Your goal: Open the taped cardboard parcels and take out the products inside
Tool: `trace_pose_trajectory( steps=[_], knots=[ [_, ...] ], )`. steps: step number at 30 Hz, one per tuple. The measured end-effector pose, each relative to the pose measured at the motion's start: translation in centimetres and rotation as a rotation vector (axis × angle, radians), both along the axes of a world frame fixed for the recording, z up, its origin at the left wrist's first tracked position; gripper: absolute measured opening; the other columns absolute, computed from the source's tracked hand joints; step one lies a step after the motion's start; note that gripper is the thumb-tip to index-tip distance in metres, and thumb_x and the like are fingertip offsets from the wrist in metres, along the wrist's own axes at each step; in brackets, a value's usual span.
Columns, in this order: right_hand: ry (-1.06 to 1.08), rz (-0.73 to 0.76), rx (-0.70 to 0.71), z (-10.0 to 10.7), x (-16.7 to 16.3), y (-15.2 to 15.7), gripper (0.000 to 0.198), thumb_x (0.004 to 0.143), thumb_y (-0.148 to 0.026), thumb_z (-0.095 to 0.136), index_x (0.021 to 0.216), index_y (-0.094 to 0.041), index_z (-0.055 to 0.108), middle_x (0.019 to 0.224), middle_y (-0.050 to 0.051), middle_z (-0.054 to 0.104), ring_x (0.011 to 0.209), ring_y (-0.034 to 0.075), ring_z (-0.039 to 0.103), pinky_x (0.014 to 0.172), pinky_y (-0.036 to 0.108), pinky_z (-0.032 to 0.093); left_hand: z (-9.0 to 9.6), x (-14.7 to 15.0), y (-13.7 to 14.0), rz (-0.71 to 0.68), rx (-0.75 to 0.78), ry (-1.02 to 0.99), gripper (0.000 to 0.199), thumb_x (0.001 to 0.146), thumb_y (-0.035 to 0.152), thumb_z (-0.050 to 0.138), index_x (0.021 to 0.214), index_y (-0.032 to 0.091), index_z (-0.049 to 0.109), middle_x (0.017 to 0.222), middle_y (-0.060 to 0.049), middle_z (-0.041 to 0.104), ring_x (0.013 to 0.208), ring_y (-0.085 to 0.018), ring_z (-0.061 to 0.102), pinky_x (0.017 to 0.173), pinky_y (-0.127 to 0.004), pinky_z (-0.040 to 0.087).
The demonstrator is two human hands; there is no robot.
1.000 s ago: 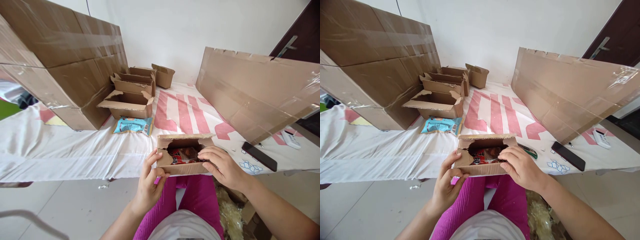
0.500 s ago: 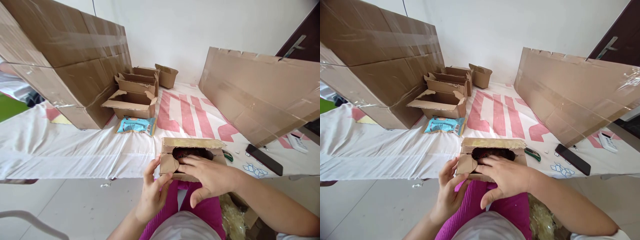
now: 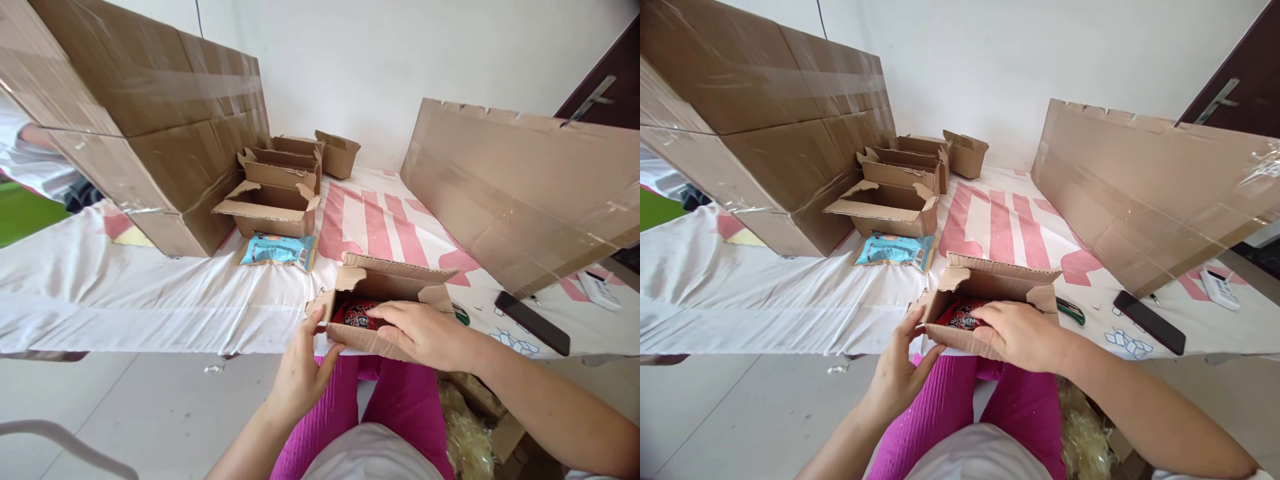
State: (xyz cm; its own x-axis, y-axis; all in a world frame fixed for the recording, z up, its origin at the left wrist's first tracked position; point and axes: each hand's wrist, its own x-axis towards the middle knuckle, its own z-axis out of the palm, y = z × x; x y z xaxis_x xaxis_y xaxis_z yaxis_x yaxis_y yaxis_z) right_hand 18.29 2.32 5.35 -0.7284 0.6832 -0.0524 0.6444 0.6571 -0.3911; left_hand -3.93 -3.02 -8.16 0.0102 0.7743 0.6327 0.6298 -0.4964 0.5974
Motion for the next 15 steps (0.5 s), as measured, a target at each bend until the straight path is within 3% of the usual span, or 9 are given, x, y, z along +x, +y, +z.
trace_pose_trajectory(
  steps=[3, 7, 11, 14, 15],
  knots=[
    [-0.093, -0.058, 0.018, 0.2, 1.3, 1.0, 0.036, 0.1, -0.034, 0.038, 0.104, -0.022, 0.071, 0.102, 0.006, 0.074, 0.09, 0.021, 0.068, 0.079, 0.034, 0.051, -0.4, 0.0, -0.1, 0.026, 0.029, 0.007, 0.067, 0.09, 0.026, 0.06, 0.147, 0.02, 0.027, 0.13, -0.019, 0.057, 0.114, -0.028, 0.063, 0.091, -0.044, 0.057],
    [-0.213, -0.047, 0.06, -0.1, 2.4, 1.7, 0.022, 0.09, -0.031, 0.057, 0.104, -0.024, 0.072, 0.105, 0.005, 0.074, 0.092, 0.023, 0.068, 0.076, 0.033, 0.05, -0.9, 0.5, -0.6, 0.051, 0.121, -0.021, 0.065, 0.089, 0.023, 0.061, 0.146, 0.021, 0.03, 0.125, -0.017, 0.06, 0.117, -0.028, 0.061, 0.093, -0.044, 0.056],
    [-0.328, 0.006, 0.131, -0.8, 2.2, 1.1, 0.021, 0.077, -0.029, 0.073, 0.097, -0.023, 0.072, 0.096, 0.005, 0.072, 0.092, 0.025, 0.065, 0.074, 0.034, 0.048, -1.8, 0.9, -1.3, 0.075, 0.199, -0.028, 0.071, 0.087, 0.021, 0.065, 0.148, 0.022, 0.029, 0.125, -0.015, 0.059, 0.121, -0.029, 0.058, 0.097, -0.046, 0.055],
    [-0.357, 0.051, 0.199, -1.0, 1.8, 0.3, 0.004, 0.081, -0.022, 0.066, 0.084, -0.021, 0.07, 0.088, 0.005, 0.069, 0.087, 0.024, 0.063, 0.073, 0.034, 0.046, -2.5, 1.0, -1.8, 0.07, 0.22, -0.036, 0.075, 0.085, 0.02, 0.066, 0.149, 0.021, 0.026, 0.125, -0.015, 0.059, 0.122, -0.028, 0.058, 0.098, -0.044, 0.054],
    [-0.359, 0.064, 0.207, -1.0, 1.7, 0.1, 0.008, 0.084, -0.019, 0.061, 0.08, -0.02, 0.068, 0.086, 0.005, 0.069, 0.083, 0.022, 0.062, 0.072, 0.033, 0.045, -2.8, 1.0, -1.9, 0.07, 0.221, -0.044, 0.077, 0.084, 0.021, 0.067, 0.149, 0.021, 0.026, 0.124, -0.015, 0.059, 0.121, -0.028, 0.059, 0.098, -0.043, 0.054]
  ],
)
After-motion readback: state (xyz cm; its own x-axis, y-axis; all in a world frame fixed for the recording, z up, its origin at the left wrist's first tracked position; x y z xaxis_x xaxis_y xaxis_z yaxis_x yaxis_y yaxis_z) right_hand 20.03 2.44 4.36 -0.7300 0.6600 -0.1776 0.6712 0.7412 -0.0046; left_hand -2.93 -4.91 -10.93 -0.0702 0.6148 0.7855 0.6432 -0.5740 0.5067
